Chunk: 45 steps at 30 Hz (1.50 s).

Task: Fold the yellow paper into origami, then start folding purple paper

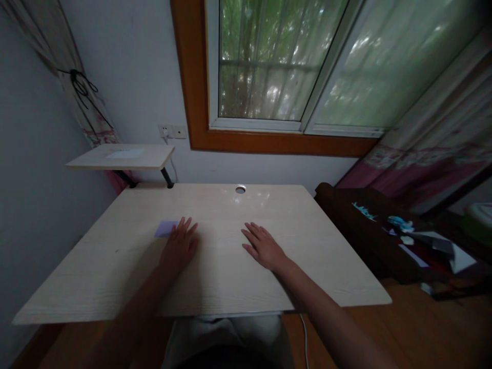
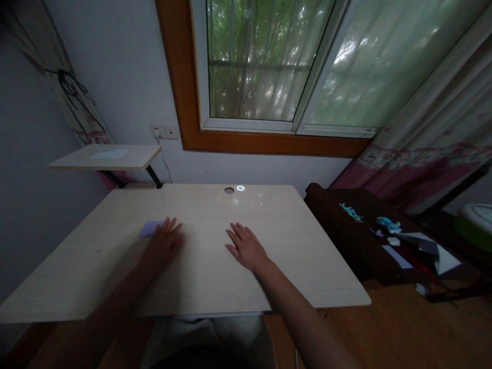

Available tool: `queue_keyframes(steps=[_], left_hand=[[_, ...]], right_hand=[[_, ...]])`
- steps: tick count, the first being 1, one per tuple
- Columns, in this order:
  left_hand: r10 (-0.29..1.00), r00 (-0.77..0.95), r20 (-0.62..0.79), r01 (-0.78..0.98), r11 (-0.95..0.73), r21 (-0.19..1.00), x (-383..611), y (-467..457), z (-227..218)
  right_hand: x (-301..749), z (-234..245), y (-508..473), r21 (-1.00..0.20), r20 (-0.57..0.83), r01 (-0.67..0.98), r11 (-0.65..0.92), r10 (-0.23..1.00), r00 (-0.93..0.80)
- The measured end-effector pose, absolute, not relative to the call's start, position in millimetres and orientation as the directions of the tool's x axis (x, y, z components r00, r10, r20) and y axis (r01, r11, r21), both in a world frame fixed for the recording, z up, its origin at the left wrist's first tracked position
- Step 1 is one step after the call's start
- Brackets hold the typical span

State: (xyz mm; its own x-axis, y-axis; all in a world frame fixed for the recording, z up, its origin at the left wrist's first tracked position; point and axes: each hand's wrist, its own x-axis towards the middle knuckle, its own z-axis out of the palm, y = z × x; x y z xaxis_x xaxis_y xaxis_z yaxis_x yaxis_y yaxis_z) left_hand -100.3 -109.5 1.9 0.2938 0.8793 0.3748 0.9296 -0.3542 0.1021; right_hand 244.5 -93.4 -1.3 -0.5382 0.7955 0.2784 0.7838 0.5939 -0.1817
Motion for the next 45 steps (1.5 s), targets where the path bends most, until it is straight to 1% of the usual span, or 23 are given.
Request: queue_keyframes(steps=[4, 10, 16, 21, 31, 40, 45], left_hand=[[0.888, 0.27, 0.373, 0.932, -0.337, 0.129, -107, -92, -2], [0.892, 0.213, 0.398, 0.954, -0.279, 0.114, -107, -63, -7], [0.887, 0.154, 0.435, 0.966, -0.228, 0.121, -104, -48, -10], [0.902, 0.128, 0.411, 0.972, -0.197, 0.13, -106, -43, -10], [0.909, 0.198, 0.367, 0.946, -0.275, 0.17, -118, -44, -17], [0.912, 0.22, 0.346, 0.944, -0.288, 0.158, -117, -47, -13], [0.921, 0.224, 0.32, 0.948, -0.282, 0.146, -117, -46, -12]], right_hand=[[244, -2, -75, -0.198, 0.291, 0.79, 0.58, 0.804, -0.518], [245, -8, -55, -0.218, 0.302, 0.802, 0.556, 0.82, -0.486], [247, -10, -52, -0.307, 0.348, 0.773, 0.555, 0.822, -0.451], [250, -12, -50, -0.395, 0.394, 0.722, 0.567, 0.815, -0.425], [253, -12, -50, -0.5, 0.407, 0.658, 0.563, 0.823, -0.396], [252, -5, -52, -0.567, 0.399, 0.625, 0.536, 0.843, -0.361], [253, 1, -54, -0.632, 0.401, 0.586, 0.507, 0.861, -0.313]])
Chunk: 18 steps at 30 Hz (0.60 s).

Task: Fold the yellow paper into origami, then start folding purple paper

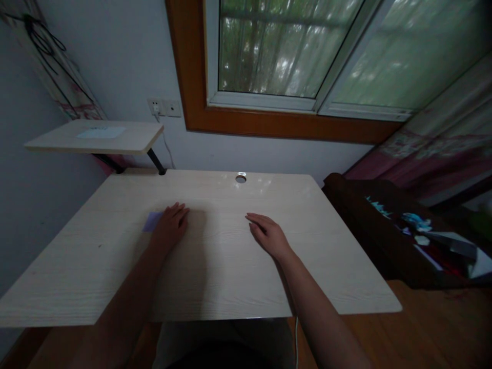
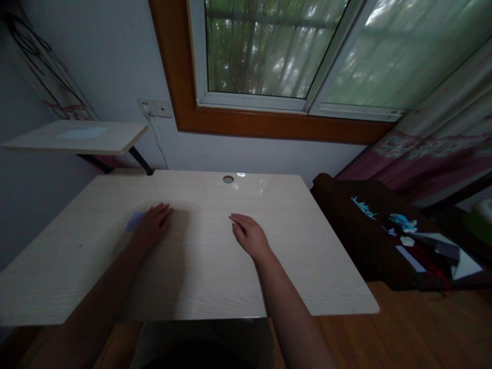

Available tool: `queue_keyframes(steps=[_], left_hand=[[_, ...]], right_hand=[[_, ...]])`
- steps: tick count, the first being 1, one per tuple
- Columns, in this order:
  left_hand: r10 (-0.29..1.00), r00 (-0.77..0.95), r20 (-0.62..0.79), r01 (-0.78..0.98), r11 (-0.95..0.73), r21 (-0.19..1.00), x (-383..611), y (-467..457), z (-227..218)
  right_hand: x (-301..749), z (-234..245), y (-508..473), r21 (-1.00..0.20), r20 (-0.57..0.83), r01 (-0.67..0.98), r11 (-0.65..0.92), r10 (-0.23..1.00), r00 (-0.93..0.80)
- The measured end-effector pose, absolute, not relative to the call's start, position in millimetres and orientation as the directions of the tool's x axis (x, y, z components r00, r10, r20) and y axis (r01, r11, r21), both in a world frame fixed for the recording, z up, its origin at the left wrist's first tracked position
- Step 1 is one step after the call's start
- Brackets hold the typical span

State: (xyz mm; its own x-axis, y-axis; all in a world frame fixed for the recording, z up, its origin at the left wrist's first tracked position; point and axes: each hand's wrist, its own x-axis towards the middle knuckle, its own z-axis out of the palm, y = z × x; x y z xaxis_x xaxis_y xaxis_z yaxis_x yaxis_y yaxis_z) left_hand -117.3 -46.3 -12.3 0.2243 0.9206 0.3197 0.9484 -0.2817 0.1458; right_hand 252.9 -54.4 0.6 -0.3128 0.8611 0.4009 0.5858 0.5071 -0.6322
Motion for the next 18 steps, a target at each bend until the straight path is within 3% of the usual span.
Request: queue_keyframes(steps=[18], left_hand=[[0.911, 0.246, 0.332, 0.928, -0.32, 0.191, -117.4, -50.8, -10.2]], right_hand=[[252.6, 4.9, -47.8, -0.743, 0.35, 0.571, 0.35, 0.93, -0.115]])
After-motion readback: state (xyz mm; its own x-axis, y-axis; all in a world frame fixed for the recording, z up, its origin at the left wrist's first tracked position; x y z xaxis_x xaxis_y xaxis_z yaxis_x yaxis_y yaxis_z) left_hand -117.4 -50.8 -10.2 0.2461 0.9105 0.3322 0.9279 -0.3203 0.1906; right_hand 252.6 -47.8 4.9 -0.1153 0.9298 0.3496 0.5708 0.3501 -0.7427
